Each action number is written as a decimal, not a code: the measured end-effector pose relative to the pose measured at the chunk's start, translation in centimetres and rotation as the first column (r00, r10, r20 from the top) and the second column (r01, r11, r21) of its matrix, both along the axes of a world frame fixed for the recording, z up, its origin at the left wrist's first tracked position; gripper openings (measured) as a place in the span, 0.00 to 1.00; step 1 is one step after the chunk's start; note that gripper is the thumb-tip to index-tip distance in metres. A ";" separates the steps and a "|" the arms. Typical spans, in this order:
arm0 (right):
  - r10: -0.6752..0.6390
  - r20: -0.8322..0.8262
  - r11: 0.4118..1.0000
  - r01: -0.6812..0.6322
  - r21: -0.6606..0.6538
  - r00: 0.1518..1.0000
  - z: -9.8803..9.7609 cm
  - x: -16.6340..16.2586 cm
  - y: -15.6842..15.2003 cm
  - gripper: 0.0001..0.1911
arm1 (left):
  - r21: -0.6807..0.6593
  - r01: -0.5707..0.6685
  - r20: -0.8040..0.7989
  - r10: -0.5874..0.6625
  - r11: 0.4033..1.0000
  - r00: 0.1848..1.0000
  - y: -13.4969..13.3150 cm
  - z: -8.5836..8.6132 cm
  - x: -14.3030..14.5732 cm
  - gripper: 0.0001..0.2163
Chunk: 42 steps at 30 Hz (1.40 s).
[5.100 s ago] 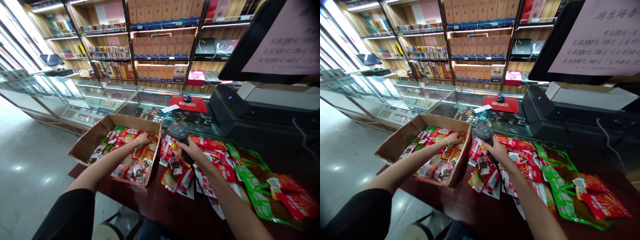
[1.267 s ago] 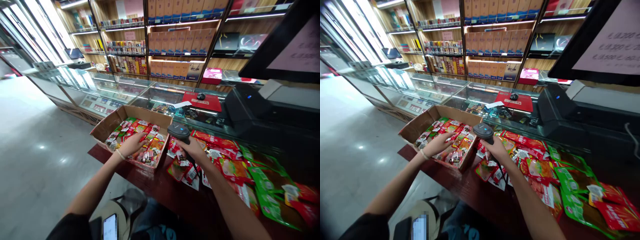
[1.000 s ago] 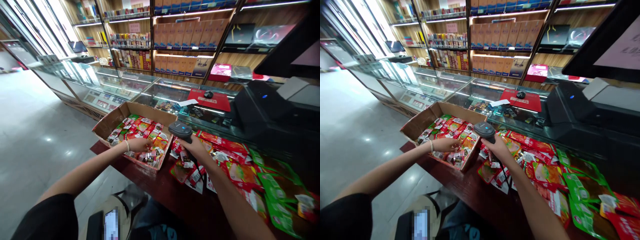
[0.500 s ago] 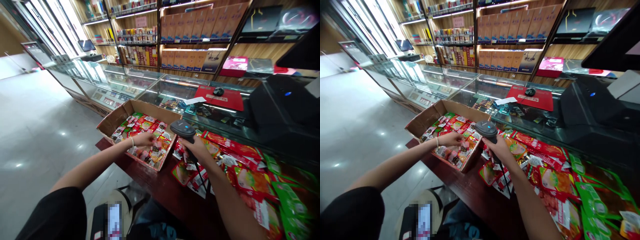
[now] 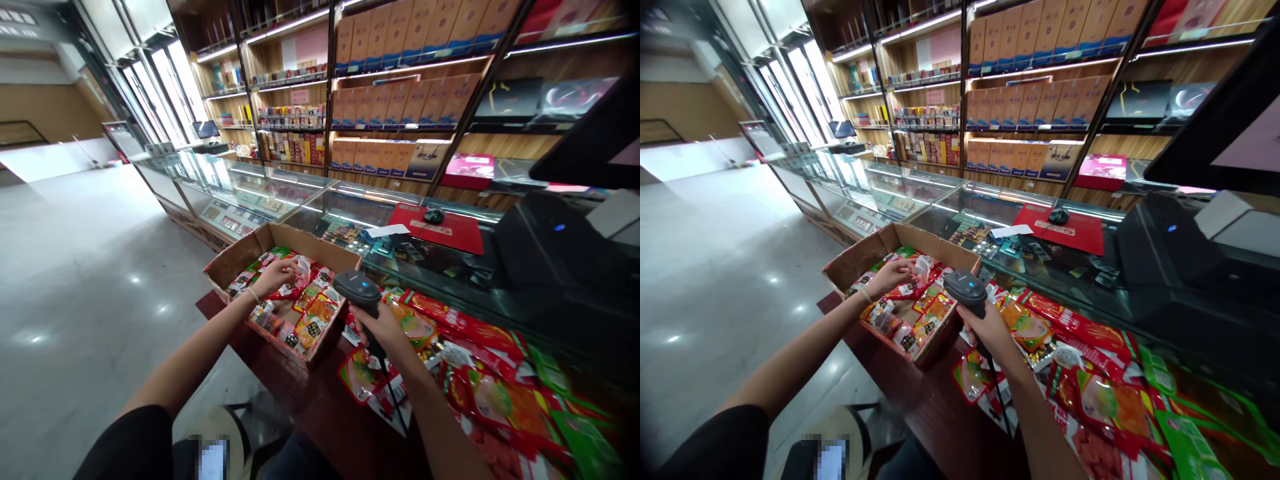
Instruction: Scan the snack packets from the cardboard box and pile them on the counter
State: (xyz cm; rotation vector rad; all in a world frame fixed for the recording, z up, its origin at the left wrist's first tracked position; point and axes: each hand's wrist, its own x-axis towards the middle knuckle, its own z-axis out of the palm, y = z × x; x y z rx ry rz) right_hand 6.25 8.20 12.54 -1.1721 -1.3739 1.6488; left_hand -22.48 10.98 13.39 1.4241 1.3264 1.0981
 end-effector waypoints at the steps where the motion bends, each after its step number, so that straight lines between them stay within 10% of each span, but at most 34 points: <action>1: -0.001 0.005 1.000 0.001 -0.007 1.000 -0.2 0.0 0.1 0.22 | 0.021 -0.013 0.007 0.013 1.000 1.000 0.1 0.0 0.0 0.05; 19: 0.176 -0.031 0.984 -0.176 -0.010 0.984 0.4 0.9 -0.9 0.20 | 0.130 0.023 -0.075 -0.013 0.991 0.997 -0.2 -0.3 -0.1 0.02; 29: 0.145 -0.090 0.989 -0.146 -0.001 0.985 1.1 0.9 -1.3 0.20 | 0.065 -0.303 0.482 0.236 0.951 0.844 -1.5 2.9 -0.1 0.13; 42: 0.068 -0.081 0.997 -0.066 0.029 0.994 3.0 1.7 -2.6 0.21 | 0.126 -0.242 0.343 0.187 0.962 0.921 -2.8 3.0 2.2 0.18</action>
